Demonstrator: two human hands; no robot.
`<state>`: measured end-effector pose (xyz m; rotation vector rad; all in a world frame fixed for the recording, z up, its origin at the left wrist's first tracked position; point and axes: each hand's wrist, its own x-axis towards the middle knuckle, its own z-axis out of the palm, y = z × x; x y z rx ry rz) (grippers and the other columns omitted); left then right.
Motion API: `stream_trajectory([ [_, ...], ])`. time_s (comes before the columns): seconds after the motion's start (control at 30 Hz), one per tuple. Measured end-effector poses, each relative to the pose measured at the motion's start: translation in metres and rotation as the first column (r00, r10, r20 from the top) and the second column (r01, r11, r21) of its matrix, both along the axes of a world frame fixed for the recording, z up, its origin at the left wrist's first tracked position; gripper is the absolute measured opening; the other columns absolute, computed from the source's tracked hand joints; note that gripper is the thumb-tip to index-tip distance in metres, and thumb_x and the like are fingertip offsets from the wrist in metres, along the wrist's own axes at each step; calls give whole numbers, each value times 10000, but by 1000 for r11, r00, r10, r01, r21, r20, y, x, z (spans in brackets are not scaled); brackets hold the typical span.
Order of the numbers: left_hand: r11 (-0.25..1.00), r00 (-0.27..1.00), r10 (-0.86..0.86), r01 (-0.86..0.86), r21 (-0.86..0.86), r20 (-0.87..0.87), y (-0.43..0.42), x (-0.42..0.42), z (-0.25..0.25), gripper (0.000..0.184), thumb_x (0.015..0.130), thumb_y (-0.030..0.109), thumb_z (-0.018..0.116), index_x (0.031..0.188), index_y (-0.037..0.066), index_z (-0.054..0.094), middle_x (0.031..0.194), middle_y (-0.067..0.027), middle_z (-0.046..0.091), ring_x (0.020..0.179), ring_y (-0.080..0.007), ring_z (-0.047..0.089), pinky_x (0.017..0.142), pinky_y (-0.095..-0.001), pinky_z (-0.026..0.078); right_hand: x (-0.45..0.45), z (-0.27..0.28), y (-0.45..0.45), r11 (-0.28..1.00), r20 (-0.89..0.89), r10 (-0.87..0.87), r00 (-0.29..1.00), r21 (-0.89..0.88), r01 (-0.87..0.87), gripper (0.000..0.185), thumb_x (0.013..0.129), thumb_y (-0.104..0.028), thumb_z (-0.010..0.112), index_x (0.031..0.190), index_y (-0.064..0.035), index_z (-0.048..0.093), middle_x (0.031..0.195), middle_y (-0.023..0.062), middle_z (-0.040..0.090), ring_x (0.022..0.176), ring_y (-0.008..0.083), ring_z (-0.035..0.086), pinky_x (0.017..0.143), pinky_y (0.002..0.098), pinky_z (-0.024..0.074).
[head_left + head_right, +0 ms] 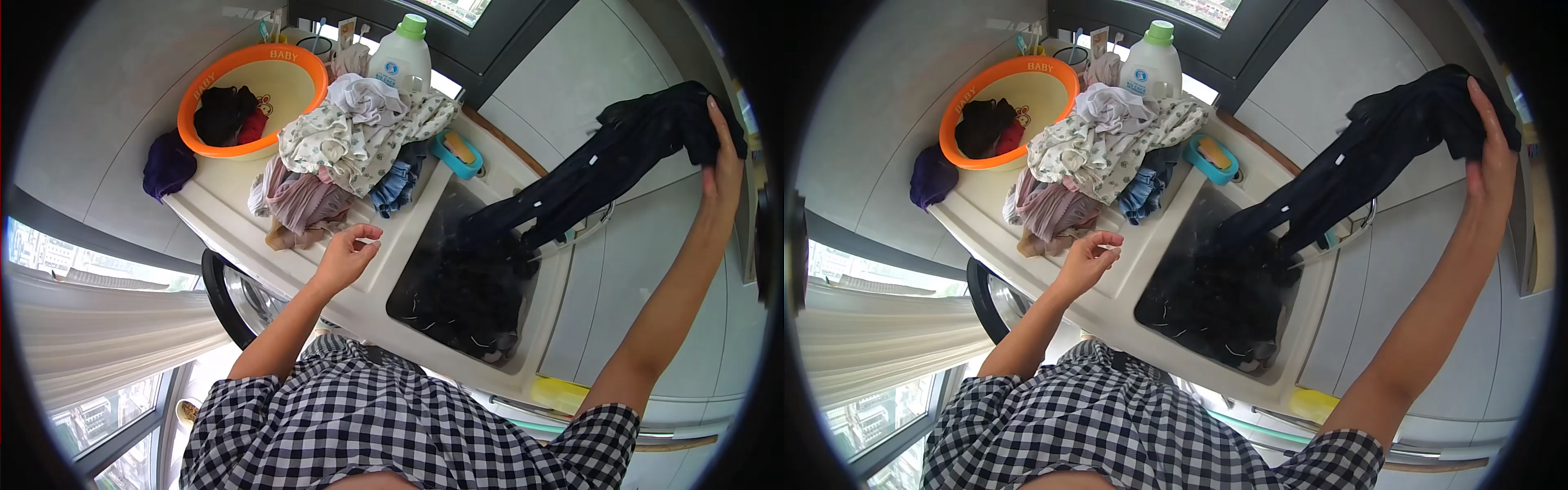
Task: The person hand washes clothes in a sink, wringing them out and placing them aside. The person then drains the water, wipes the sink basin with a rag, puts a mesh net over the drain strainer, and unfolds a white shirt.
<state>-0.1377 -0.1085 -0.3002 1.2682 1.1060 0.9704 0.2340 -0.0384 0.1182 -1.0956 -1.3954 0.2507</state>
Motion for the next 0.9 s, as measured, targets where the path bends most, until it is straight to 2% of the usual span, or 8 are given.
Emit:
stream_trajectory([
  [0.17, 1000, 1000, -4, 4, 7, -29, 7, -1, -1, 212, 838, 108, 604, 1024, 8, 603, 844, -2, 601, 663, -48, 526, 596, -208, 441, -25, -52, 5, 995, -11, -67, 998, 67, 68, 217, 782, -68, 699, 979, 16, 663, 931, 89, 657, 837, 153, 633, 767, 254, 508],
  [0.37, 999, 986, -37, 41, 19, -163, 1, 11, -4, 207, 842, 121, 606, 1018, 12, 609, 846, -30, 606, 681, -77, 566, 617, -235, 463, 3, -258, 16, 801, 113, -64, 991, -587, 119, 642, 643, -298, 836, 1126, 6, 543, 1078, 118, 594, 993, 217, 574, 869, 321, 462],
  [0.47, 1000, 979, -30, 28, -11, -200, -3, 15, -8, 246, 810, 132, 611, 1021, 5, 616, 956, -141, 620, 745, -198, 637, 677, -296, 502, 3, -383, 16, 675, 416, 19, 909, -676, 296, 671, 558, -303, 858, 1092, -28, 558, 1116, 156, 565, 1022, 266, 559, 898, 364, 446],
  [0.5, 1000, 978, -20, 21, -1, -207, -5, 15, -9, 240, 811, 122, 606, 1022, 6, 615, 961, -142, 617, 744, -200, 636, 677, -296, 503, 2, -420, 20, 561, 311, 74, 948, -799, 218, 628, 545, -321, 854, 1048, -52, 592, 1195, 190, 526, 1075, 305, 541, 945, 391, 421],
  [0.53, 1000, 977, -6, 9, 13, -215, -6, 16, -9, 235, 812, 111, 601, 1023, 8, 614, 965, -143, 615, 744, -202, 636, 677, -296, 504, 10, -469, 23, 668, 487, 175, 855, -697, 260, 616, 528, -353, 845, 1037, -82, 628, 1298, 238, 447, 1174, 352, 484, 990, 417, 389],
  [0.6, 1000, 971, 25, -21, 20, -237, -8, 16, -6, 223, 812, 82, 591, 1021, 10, 612, 971, -143, 612, 754, -205, 637, 679, -295, 507, -16, -494, 31, 411, 424, 324, 846, -868, 278, 631, 588, -355, 782, 1144, -106, 618, 1415, 278, 287, 1299, 405, 330, 1043, 426, 335],
  [0.63, 999, 968, 41, -39, 13, -248, -9, 16, -4, 217, 810, 64, 586, 1019, 10, 611, 974, -142, 612, 764, -207, 638, 680, -295, 508, -17, -518, 41, 416, 556, 435, 708, -821, 390, 612, 639, -331, 735, 1187, -100, 589, 1410, 293, 283, 1301, 404, 322, 1043, 432, 336],
  [0.9, 927, 841, 284, -118, 356, -461, -23, -3, -23, 239, 756, -42, 573, 987, 15, 600, 974, -145, 608, 817, -283, 620, 692, -329, 506, -5, -617, 49, 227, 551, 497, 671, -828, 512, 554, 728, -301, 681, 1219, -85, 543, 1285, 203, 441, 1189, 352, 446, 983, 418, 387],
])
